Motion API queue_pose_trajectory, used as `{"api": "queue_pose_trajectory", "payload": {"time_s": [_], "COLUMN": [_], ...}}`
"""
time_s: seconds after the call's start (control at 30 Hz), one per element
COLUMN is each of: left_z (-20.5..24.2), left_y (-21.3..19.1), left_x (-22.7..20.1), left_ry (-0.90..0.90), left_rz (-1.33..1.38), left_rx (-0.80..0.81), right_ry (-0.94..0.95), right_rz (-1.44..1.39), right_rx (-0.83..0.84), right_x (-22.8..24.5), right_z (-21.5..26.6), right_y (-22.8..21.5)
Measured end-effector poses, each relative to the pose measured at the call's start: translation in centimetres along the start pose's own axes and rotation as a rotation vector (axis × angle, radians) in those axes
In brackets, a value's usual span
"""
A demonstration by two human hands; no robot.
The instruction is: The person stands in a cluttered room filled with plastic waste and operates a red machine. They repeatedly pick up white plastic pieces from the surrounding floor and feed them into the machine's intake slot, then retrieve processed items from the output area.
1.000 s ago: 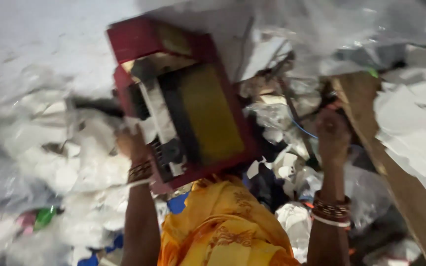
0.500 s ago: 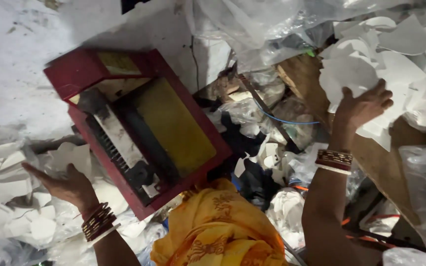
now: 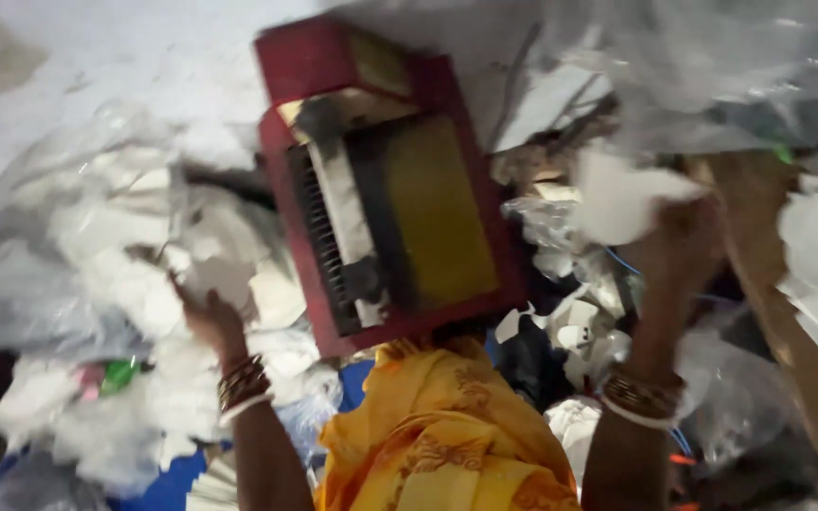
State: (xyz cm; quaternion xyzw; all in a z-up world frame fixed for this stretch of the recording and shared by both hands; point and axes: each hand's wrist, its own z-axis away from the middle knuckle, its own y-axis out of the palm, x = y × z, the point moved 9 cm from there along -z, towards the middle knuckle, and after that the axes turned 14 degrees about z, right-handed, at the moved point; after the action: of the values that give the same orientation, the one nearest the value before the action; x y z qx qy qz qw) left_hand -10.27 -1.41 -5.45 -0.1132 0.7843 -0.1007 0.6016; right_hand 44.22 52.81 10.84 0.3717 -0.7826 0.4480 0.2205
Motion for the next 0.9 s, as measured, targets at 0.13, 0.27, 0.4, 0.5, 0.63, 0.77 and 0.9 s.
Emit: {"api": "queue_pose_trajectory", "payload": {"time_s": [0.13, 0.27, 0.4, 0.5, 0.63, 0.77, 0.9], "left_z": [-0.3, -0.4, 0.4, 1.2, 2.4, 3.6, 3.4], "left_y": [1.0, 3.6, 6.6, 9.5, 13.8, 17.8, 19.8], "left_x": [1.3, 2.0, -1.1, 0.2, 0.3, -1.7, 1.1], "left_ry": [-0.066, 0.007, 0.054, 0.090, 0.096, -0.045, 0.142], "left_rz": [-0.168, -0.296, -0.409, -0.380, -0.422, -0.520, -0.648], "left_rx": [0.077, 0.198, 0.232, 0.264, 0.316, 0.402, 0.382], "right_ry": [-0.082, -0.036, -0.053, 0.027, -0.056, -0.138, 0.189], "right_rz": [-0.245, -0.172, -0.215, -0.267, -0.217, -0.191, -0.640], "right_rx": [0.450, 0.735, 0.843, 0.924, 0.698, 0.384, 0.254], "right_x": [-0.5, -0.2, 5.3, 9.5, 7.0, 1.8, -10.7], "right_z": [8.6, 17.8, 22.5, 21.7, 16.2, 7.8, 0.9], "right_y": [21.8, 39.7, 42.5, 37.4, 29.1, 15.8, 3.5]}}
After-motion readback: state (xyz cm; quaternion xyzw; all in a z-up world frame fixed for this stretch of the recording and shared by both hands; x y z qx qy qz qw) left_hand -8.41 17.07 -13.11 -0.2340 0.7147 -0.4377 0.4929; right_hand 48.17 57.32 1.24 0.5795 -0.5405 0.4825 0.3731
